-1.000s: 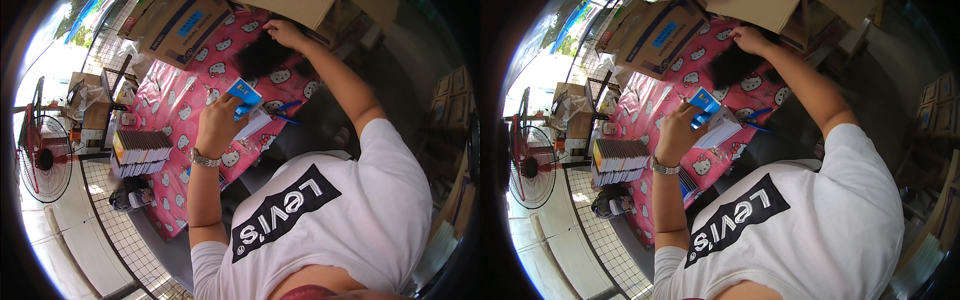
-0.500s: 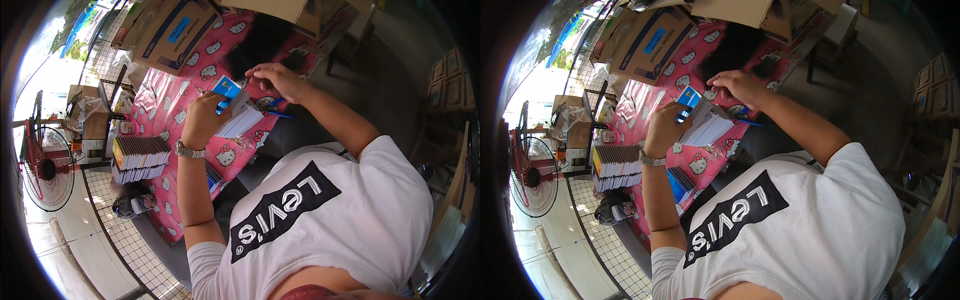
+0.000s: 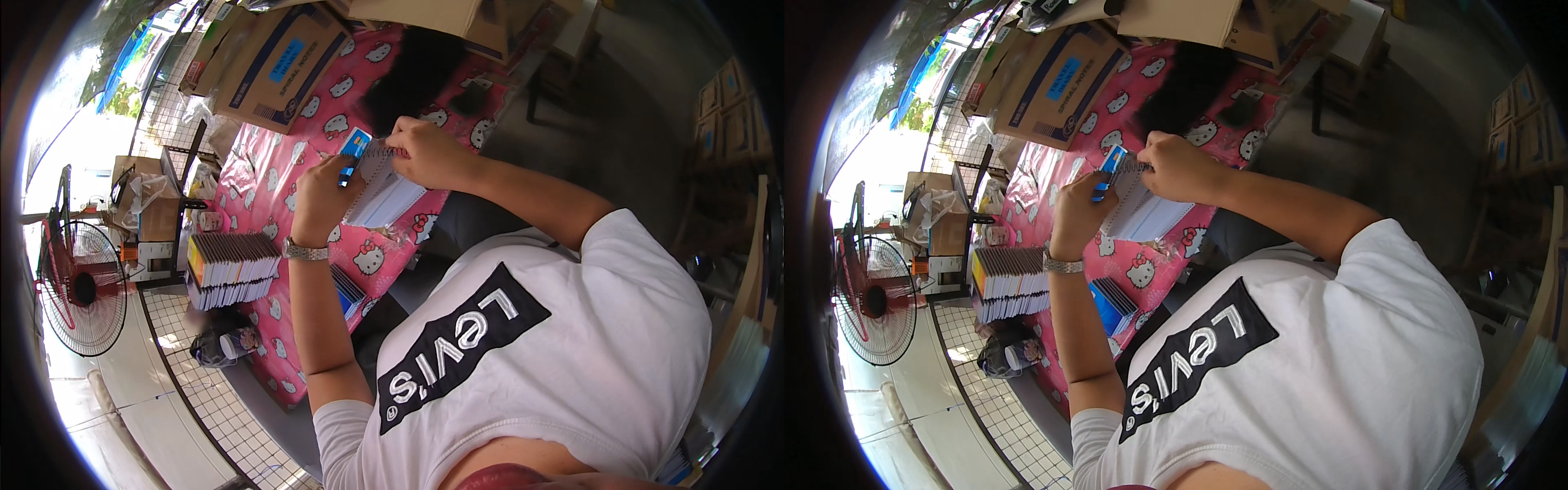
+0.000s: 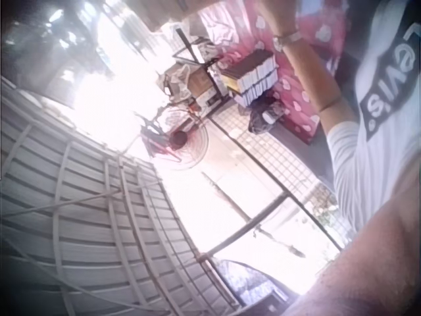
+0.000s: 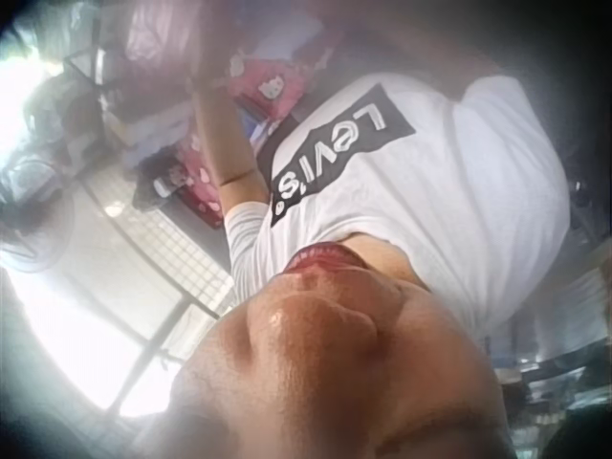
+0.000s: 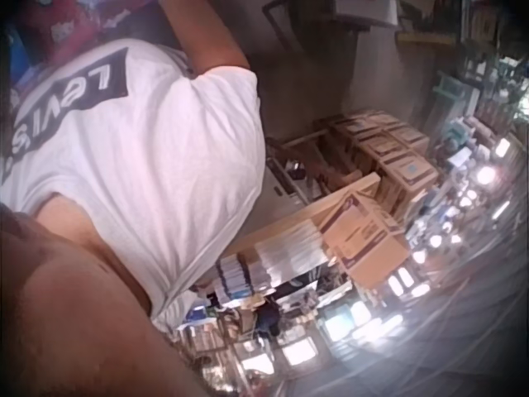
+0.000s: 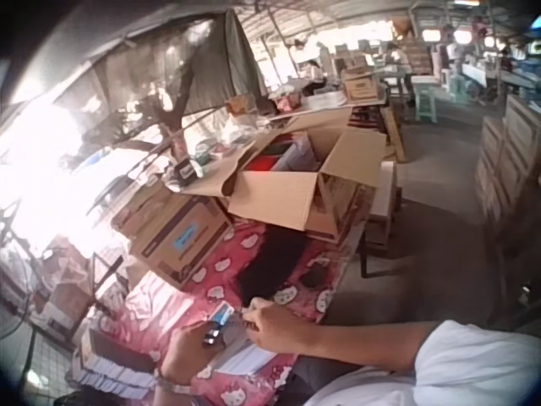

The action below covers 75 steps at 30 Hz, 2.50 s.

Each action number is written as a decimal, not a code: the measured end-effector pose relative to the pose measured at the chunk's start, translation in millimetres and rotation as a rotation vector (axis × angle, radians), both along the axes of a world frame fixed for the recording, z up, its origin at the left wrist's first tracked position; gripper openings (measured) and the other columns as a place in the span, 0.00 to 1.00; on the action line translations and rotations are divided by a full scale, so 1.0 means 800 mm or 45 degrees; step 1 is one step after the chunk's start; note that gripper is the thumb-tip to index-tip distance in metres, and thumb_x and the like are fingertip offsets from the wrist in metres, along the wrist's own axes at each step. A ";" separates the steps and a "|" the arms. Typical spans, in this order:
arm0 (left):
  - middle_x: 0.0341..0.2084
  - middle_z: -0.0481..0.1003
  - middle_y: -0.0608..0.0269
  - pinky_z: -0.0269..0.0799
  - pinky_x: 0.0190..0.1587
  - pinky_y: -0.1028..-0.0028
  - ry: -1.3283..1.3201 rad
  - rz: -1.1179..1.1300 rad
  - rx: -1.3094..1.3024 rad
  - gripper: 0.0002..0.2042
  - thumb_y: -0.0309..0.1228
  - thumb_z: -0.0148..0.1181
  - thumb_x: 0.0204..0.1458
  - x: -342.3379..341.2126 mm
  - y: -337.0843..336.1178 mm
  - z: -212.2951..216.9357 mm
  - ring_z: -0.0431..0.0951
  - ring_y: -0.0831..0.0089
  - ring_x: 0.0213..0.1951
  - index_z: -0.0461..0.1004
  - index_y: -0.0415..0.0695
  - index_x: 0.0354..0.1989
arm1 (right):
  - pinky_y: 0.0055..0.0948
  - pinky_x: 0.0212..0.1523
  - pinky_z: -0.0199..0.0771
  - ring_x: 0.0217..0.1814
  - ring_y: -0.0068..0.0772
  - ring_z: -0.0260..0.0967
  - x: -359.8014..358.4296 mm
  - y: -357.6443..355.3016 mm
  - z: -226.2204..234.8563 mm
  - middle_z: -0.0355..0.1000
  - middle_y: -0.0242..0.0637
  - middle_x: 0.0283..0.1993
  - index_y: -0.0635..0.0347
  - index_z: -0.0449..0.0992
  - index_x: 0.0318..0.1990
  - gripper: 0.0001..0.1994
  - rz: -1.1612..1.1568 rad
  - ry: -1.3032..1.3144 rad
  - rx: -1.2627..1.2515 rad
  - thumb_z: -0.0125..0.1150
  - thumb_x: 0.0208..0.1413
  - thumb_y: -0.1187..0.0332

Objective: The person inserts plastic spiral bindings into pre-punched notebooks and uses a pair of blue pliers to trim and secure the ends of the coils.

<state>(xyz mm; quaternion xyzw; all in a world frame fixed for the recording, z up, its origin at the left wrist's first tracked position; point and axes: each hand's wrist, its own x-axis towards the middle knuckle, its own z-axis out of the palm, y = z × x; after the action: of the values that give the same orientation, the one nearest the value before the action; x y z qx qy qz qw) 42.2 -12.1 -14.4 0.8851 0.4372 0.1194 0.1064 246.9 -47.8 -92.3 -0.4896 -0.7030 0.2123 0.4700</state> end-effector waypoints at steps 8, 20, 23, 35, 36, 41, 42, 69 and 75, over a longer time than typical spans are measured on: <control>0.33 0.79 0.49 0.74 0.39 0.59 -0.110 -0.018 0.057 0.16 0.31 0.64 0.46 -0.002 -0.002 -0.004 0.80 0.52 0.37 0.74 0.40 0.45 | 0.24 0.20 0.62 0.16 0.23 0.58 0.005 0.020 0.033 0.71 0.39 0.30 0.67 0.71 0.51 0.18 0.483 1.340 -0.972 0.55 0.51 0.72; 0.38 0.76 0.48 0.66 0.46 0.53 0.104 0.079 0.364 0.11 0.31 0.52 0.53 0.009 0.013 0.005 0.75 0.49 0.44 0.70 0.40 0.42 | 0.33 0.59 0.68 0.61 0.42 0.69 -0.033 0.006 0.010 0.71 0.51 0.57 0.66 0.65 0.61 0.27 -0.022 0.502 -0.010 0.50 0.65 0.53; 0.40 0.76 0.53 0.63 0.51 0.55 0.053 0.097 0.302 0.11 0.31 0.52 0.54 0.010 0.010 -0.002 0.74 0.53 0.46 0.71 0.42 0.44 | 0.36 0.53 0.74 0.54 0.50 0.74 -0.069 -0.009 -0.007 0.73 0.54 0.54 0.66 0.68 0.59 0.24 -0.021 0.355 0.141 0.54 0.63 0.56; 0.39 0.77 0.53 0.61 0.53 0.58 -0.146 -0.016 0.171 0.10 0.29 0.55 0.54 0.004 0.001 0.007 0.74 0.53 0.45 0.73 0.41 0.44 | 0.33 0.44 0.73 0.42 0.36 0.73 0.022 0.057 0.062 0.75 0.34 0.39 0.58 0.80 0.42 0.09 0.530 0.068 0.225 0.62 0.52 0.76; 0.39 0.77 0.53 0.61 0.53 0.58 -0.185 -0.008 0.136 0.10 0.28 0.55 0.54 0.003 0.003 0.007 0.74 0.52 0.45 0.73 0.41 0.44 | 0.33 0.46 0.72 0.42 0.36 0.72 0.021 0.058 0.061 0.75 0.33 0.39 0.57 0.80 0.40 0.09 0.517 0.058 0.281 0.61 0.52 0.77; 0.35 0.78 0.53 0.64 0.50 0.59 -0.212 -0.021 0.139 0.08 0.28 0.57 0.54 0.004 0.000 0.012 0.76 0.52 0.41 0.74 0.41 0.41 | 0.34 0.51 0.65 0.44 0.32 0.70 0.012 0.057 0.054 0.74 0.28 0.38 0.53 0.79 0.35 0.09 0.304 0.000 0.557 0.60 0.48 0.80; 0.34 0.78 0.53 0.65 0.49 0.59 -0.225 -0.028 0.144 0.08 0.28 0.57 0.54 0.005 0.001 0.013 0.76 0.52 0.40 0.74 0.41 0.41 | 0.34 0.51 0.65 0.44 0.31 0.69 0.010 0.055 0.053 0.73 0.27 0.38 0.53 0.79 0.35 0.10 0.294 -0.019 0.590 0.60 0.47 0.80; 0.39 0.78 0.56 0.63 0.49 0.61 -0.183 -0.078 0.086 0.11 0.27 0.55 0.58 0.004 -0.018 0.011 0.76 0.53 0.43 0.68 0.44 0.48 | 0.34 0.33 0.76 0.36 0.32 0.77 0.035 0.068 0.053 0.76 0.41 0.37 0.63 0.70 0.53 0.18 0.472 0.410 -0.304 0.57 0.62 0.62; 0.44 0.76 0.55 0.53 0.62 0.49 -0.072 -0.092 0.298 0.13 0.36 0.54 0.61 0.002 -0.008 0.003 0.69 0.55 0.56 0.70 0.49 0.53 | 0.49 0.46 0.73 0.49 0.59 0.72 0.126 0.130 -0.199 0.72 0.62 0.41 0.64 0.77 0.39 0.24 -0.727 -0.901 -0.086 0.63 0.53 0.47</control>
<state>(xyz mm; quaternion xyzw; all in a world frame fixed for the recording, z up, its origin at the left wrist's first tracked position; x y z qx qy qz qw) 43.6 -18.6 -11.7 0.9029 0.3849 0.1904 0.0189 347.9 56.3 -251.6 -0.7213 -0.6499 -0.0835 0.2245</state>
